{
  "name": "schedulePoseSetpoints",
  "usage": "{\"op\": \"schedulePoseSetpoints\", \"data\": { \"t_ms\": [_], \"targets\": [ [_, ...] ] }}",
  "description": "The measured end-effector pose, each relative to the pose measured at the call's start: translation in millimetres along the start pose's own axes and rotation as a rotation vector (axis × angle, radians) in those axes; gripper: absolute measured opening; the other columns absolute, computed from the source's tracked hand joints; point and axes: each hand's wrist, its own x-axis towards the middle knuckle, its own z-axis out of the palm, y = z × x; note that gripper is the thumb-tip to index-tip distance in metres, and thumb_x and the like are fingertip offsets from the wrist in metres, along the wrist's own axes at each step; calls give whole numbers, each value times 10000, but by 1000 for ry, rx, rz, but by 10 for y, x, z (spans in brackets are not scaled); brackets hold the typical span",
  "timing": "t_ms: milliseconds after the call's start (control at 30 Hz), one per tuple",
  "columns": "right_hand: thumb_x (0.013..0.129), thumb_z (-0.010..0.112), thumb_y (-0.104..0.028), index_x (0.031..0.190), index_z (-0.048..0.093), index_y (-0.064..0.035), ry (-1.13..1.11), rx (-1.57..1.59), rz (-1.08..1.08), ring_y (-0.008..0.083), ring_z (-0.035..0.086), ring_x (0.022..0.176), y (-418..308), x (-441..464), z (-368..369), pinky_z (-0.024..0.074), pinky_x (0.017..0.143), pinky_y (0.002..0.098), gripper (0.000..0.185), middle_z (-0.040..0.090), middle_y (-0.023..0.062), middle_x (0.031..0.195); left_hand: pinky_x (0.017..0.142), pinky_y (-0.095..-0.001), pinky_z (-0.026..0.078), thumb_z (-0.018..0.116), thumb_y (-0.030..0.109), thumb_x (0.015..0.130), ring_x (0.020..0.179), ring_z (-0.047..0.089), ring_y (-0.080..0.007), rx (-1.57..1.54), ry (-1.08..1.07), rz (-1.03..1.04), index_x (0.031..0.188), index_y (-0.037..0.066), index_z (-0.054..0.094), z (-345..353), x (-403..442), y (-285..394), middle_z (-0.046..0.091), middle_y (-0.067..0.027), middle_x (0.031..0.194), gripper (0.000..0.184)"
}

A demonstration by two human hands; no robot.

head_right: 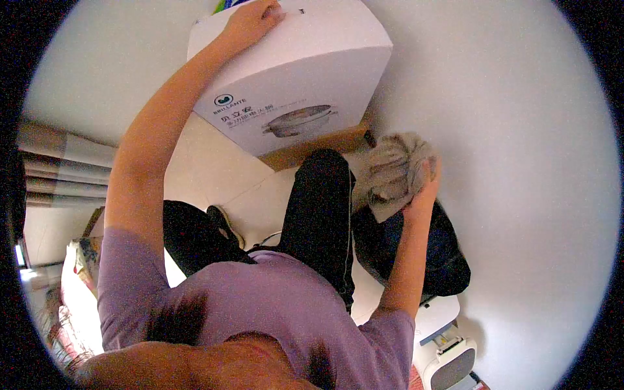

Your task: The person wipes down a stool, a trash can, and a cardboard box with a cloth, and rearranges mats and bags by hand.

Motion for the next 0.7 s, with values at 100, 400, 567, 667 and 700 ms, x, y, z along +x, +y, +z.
{"op": "schedulePoseSetpoints", "data": {
  "t_ms": [100, 400, 567, 667, 700],
  "targets": [
    [888, 554, -284, 1332, 352, -48, -135, 83, -110, 282, 491, 1135, 1, 326, 185, 443, 922, 392, 542, 463, 145, 1273, 704, -379, 443, 589, 220, 822, 790, 587, -305, -169, 74, -76, 835, 6, 541, 11, 44, -98, 598, -196, 794, 219],
    [927, 515, -279, 1243, 353, 45, 304, -176, -563, 320, 430, 1140, 575, 1088, 1591, 347, 976, 400, 481, 410, 206, 1246, 657, -353, 424, 588, 234, 831, 697, 531, -263, -233, 117, -39, 807, 12, 518, 105, 25, -174, 548, -165, 717, 233],
    [895, 558, -245, 1194, 407, 43, 213, -448, -807, 345, 415, 1136, 1335, 141, 2286, 329, 973, 421, 441, 432, 219, 1183, 623, -366, 408, 594, 247, 832, 651, 508, -263, -249, 92, -53, 789, 24, 503, 87, 27, -190, 528, -151, 676, 245],
    [753, 691, -178, 1095, 538, -15, -236, -609, -914, 364, 419, 1124, 1730, -341, 2428, 327, 972, 430, 409, 451, 209, 1169, 598, -359, 403, 601, 242, 828, 625, 500, -243, -230, 102, -62, 787, 22, 508, 66, 16, -179, 515, -143, 648, 242],
    [753, 691, -178, 1095, 538, -15, -233, -613, -914, 364, 419, 1124, 1773, -389, 2374, 327, 972, 430, 409, 451, 209, 1169, 598, -359, 403, 601, 242, 828, 625, 500, -243, -235, 100, -61, 787, 22, 508, 48, -1, -172, 515, -143, 648, 242]
  ]
}}
